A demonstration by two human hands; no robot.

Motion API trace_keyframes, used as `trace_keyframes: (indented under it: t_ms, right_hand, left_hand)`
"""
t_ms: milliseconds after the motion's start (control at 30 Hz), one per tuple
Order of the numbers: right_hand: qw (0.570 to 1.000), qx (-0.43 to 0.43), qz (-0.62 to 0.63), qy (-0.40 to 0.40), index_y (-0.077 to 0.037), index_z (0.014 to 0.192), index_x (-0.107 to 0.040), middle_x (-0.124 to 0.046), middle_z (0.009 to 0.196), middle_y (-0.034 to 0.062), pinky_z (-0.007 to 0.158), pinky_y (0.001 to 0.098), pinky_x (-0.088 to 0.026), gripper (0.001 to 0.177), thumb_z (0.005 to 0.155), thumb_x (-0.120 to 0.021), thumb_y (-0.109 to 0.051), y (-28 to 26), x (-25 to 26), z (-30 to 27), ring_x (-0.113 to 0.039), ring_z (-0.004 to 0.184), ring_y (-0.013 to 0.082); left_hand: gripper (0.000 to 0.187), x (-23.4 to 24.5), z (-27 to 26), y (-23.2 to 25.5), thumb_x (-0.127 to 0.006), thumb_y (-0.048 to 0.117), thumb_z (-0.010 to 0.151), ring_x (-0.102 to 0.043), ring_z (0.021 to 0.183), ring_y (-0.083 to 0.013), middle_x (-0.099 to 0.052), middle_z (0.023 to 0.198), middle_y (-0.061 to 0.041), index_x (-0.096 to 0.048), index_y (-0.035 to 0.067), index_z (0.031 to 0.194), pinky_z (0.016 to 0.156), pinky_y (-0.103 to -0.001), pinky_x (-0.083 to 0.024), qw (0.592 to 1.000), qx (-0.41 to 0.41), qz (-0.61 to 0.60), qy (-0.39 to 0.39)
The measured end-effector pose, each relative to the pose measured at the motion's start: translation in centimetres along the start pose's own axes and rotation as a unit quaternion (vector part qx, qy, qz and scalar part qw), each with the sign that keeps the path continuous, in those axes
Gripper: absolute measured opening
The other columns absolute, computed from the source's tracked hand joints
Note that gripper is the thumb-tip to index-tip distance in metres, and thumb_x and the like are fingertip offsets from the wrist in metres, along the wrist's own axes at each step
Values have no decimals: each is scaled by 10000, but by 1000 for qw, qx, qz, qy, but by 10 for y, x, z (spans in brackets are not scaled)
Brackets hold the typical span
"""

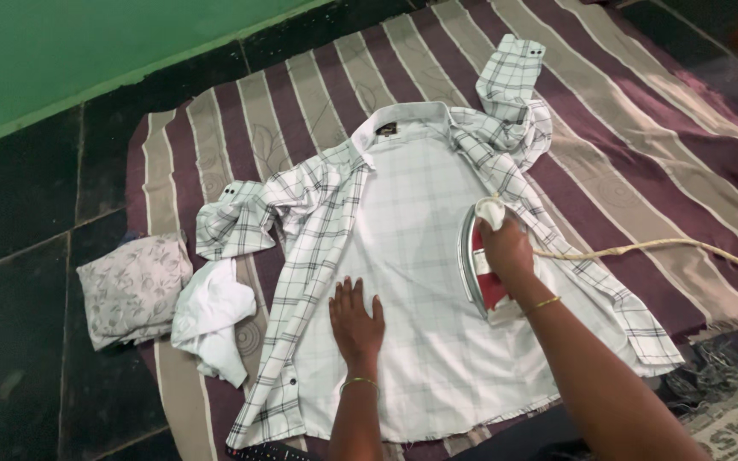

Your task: The person irons a white checkered shirt laid out on a striped mat on the floor. They smooth the shirt with their hands, then use a red electric iron to press the front, collar, and sleeves. The shirt remains on the mat throughout the process.

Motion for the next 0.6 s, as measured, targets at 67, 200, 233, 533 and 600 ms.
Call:
trace_keyframes:
  t_ms: [67,200,233,533,600]
  right_hand:
    - [1000,-4,-5,-6,7,1157,-659,-693,1138,304,956,537,-504,572,965,-593,-528,4,-3,3,-654,1101,484]
    - [1000,27,0,11,27,1144,-663,-695,1115,317,946,540,-505,589,976,-602,-535,1,-8,10,-652,1085,495]
    - [999,33,9,10,24,1136,-668,-698,1112,313,943,539,-507,580,973,-599,-529,-1,-9,13,-656,1082,493]
    - [999,36,26,13,34,1133,-659,-686,1105,329,925,538,-510,567,985,-616,-512,-33,-37,79,-654,1072,499]
    - [997,62,19,32,41,1138,-663,-690,1112,333,940,538,-508,571,997,-630,-511,-40,-50,97,-654,1087,498]
  left_hand:
    - [515,-1,1,0,-567,358,968,-403,1461,-289,-497,1542,-121,-575,101,1415,1219,-478,-261,1000,-5,-2,9]
    - [508,-1,-1,0,-563,355,976,-411,1458,-300,-503,1538,-124,-578,93,1411,1219,-484,-269,1000,-11,10,11]
    - [504,-1,-3,1,-565,351,976,-414,1457,-299,-506,1535,-123,-580,93,1409,1219,-484,-273,1000,-14,11,16]
    - [498,1,0,2,-617,328,959,-429,1446,-340,-522,1512,-154,-590,76,1386,1203,-517,-301,999,-24,3,23]
    - [492,1,-1,1,-624,327,960,-432,1443,-362,-526,1508,-166,-594,68,1378,1199,-532,-310,999,-27,1,27]
Point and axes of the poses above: each hand's wrist, its own z-axis towards the middle knuckle, its own x-axis out of the back of the hand, y = z × x, the point moved 3 cm from there along z, towards the middle knuckle
